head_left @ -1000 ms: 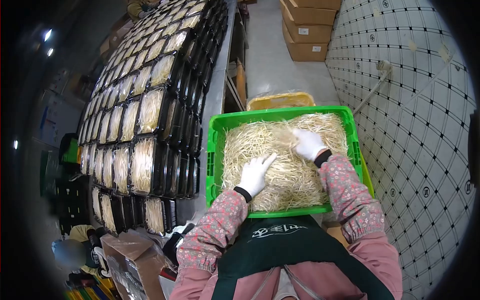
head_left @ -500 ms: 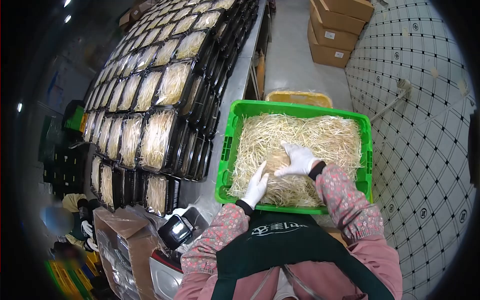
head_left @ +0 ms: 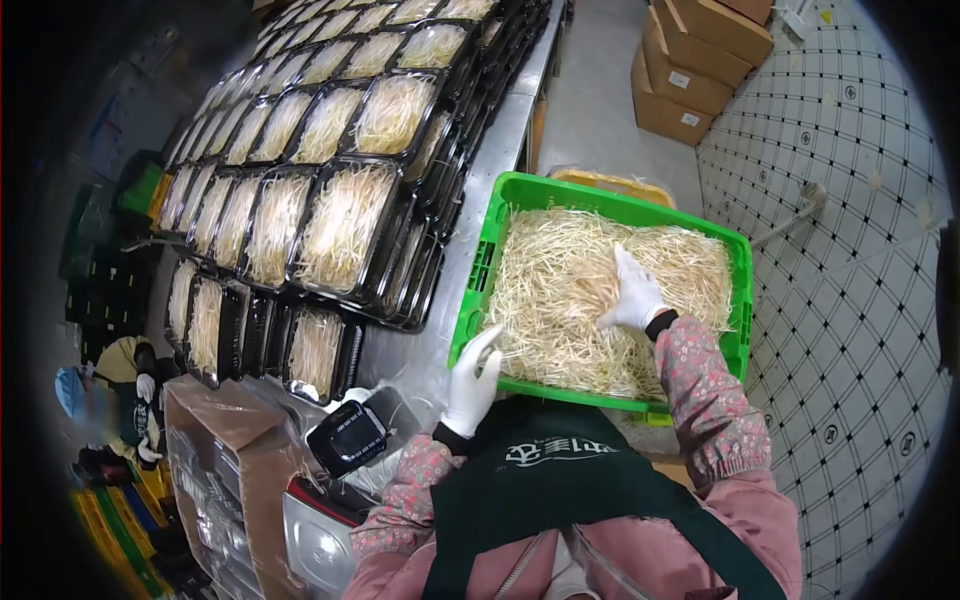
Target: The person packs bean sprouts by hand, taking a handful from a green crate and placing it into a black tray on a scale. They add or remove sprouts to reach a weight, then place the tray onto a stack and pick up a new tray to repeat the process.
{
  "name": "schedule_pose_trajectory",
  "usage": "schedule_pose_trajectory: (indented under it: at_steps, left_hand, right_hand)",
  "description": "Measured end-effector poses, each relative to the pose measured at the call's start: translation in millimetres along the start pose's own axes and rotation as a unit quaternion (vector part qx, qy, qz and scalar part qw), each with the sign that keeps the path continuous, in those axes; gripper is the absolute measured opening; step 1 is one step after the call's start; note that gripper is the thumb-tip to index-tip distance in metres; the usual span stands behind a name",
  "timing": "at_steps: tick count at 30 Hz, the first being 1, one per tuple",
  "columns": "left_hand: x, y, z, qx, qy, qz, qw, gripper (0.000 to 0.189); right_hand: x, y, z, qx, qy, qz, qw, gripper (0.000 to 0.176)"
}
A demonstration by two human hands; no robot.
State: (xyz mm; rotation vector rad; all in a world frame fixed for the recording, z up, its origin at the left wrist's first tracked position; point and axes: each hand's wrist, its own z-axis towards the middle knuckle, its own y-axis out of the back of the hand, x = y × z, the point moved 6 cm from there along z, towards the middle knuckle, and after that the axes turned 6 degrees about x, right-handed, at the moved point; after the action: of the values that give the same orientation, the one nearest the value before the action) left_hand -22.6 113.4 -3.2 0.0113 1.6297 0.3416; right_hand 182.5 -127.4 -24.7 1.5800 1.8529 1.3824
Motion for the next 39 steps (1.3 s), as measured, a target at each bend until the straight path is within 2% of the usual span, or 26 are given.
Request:
schedule_pose_trajectory:
  at_steps: [2, 6, 7, 8, 10, 12, 14, 15, 16, 18, 20, 21, 22, 24, 26, 28, 29, 30, 32, 33, 34, 36, 39]
  left_hand:
    - [-6, 25, -14, -0.045, -0.008, -0.042, 0.998, 0.038]
    - [2, 88, -60, -0.209, -0.035, 0.02, 0.977, 0.035]
    - [3, 106, -75, -0.267, -0.035, 0.035, 0.963, 0.034]
    - [11, 122, -94, -0.332, -0.047, 0.003, 0.942, 0.035]
    - [-2, 161, -139, -0.453, -0.041, 0.088, 0.886, 0.038]
    - [-1, 191, -192, -0.562, -0.021, 0.204, 0.801, 0.044]
    - [5, 209, -236, -0.618, 0.042, 0.311, 0.721, 0.05]
    - [28, 217, -259, -0.632, 0.07, 0.335, 0.695, 0.056]
    - [56, 225, -279, -0.66, 0.114, 0.322, 0.669, 0.06]
    - [117, 246, -301, -0.665, 0.13, 0.294, 0.674, 0.059]
    - [174, 268, -304, -0.636, 0.151, 0.158, 0.741, 0.05]
    - [210, 273, -305, -0.619, 0.173, 0.044, 0.765, 0.042]
    - [239, 271, -305, -0.595, 0.196, -0.066, 0.776, 0.035]
    - [253, 252, -309, -0.634, 0.27, -0.262, 0.676, 0.027]
    - [256, 251, -312, -0.66, 0.241, -0.252, 0.666, 0.024]
    - [235, 248, -311, -0.683, 0.113, -0.221, 0.687, 0.02]
    - [221, 237, -312, -0.693, 0.081, -0.246, 0.673, 0.019]
    - [175, 213, -306, -0.716, 0.093, -0.282, 0.632, 0.02]
    - [170, 219, -314, -0.733, 0.059, -0.236, 0.636, 0.021]
    - [157, 214, -311, -0.722, 0.027, -0.25, 0.645, 0.021]
    - [131, 209, -311, -0.726, 0.013, -0.167, 0.667, 0.023]
    - [100, 204, -304, -0.723, -0.034, -0.186, 0.665, 0.026]
    - [13, 182, -273, -0.688, -0.085, -0.157, 0.703, 0.031]
  right_hand:
    - [-13, -8, 14, 0.017, -0.053, -0.038, 0.998, 0.141]
    - [-15, -26, 6, -0.023, 0.02, 0.056, 0.998, 0.122]
    - [-8, -30, -2, -0.06, 0.039, 0.028, 0.997, 0.116]
    - [-1, -36, -13, -0.095, 0.065, 0.008, 0.993, 0.111]
    - [9, -52, -33, -0.144, 0.15, -0.003, 0.978, 0.108]
    - [27, -52, -55, -0.174, 0.159, -0.039, 0.971, 0.106]
    - [39, -48, -65, -0.229, 0.175, -0.086, 0.954, 0.104]
    - [41, -44, -69, -0.261, 0.176, -0.111, 0.943, 0.103]
    - [38, -49, -62, -0.23, 0.2, -0.069, 0.95, 0.102]
    - [10, -60, -40, -0.182, 0.216, 0.007, 0.959, 0.1]
    - [0, -56, -32, -0.154, 0.151, 0.02, 0.976, 0.093]
    - [6, -42, -36, -0.067, 0.083, 0.055, 0.993, 0.09]
    - [2, -40, -29, -0.067, 0.074, 0.022, 0.995, 0.089]
    - [-12, -27, -26, -0.095, 0.056, 0.027, 0.994, 0.081]
    - [-19, -10, -30, -0.078, 0.123, 0.153, 0.978, 0.077]
    - [-31, -9, -26, -0.072, 0.173, 0.269, 0.945, 0.073]
    - [-35, -14, -23, -0.065, 0.198, 0.326, 0.922, 0.071]
    - [-45, -26, -16, -0.063, 0.189, 0.316, 0.928, 0.069]
    - [-59, -33, 0, -0.066, 0.174, 0.287, 0.94, 0.066]
    - [-46, -16, -19, -0.058, 0.173, 0.338, 0.923, 0.065]
    - [-34, 0, -31, -0.05, 0.191, 0.337, 0.921, 0.065]
    - [-10, 23, -42, -0.035, 0.231, 0.337, 0.912, 0.065]
    - [36, 34, -41, -0.067, 0.308, 0.273, 0.909, 0.068]
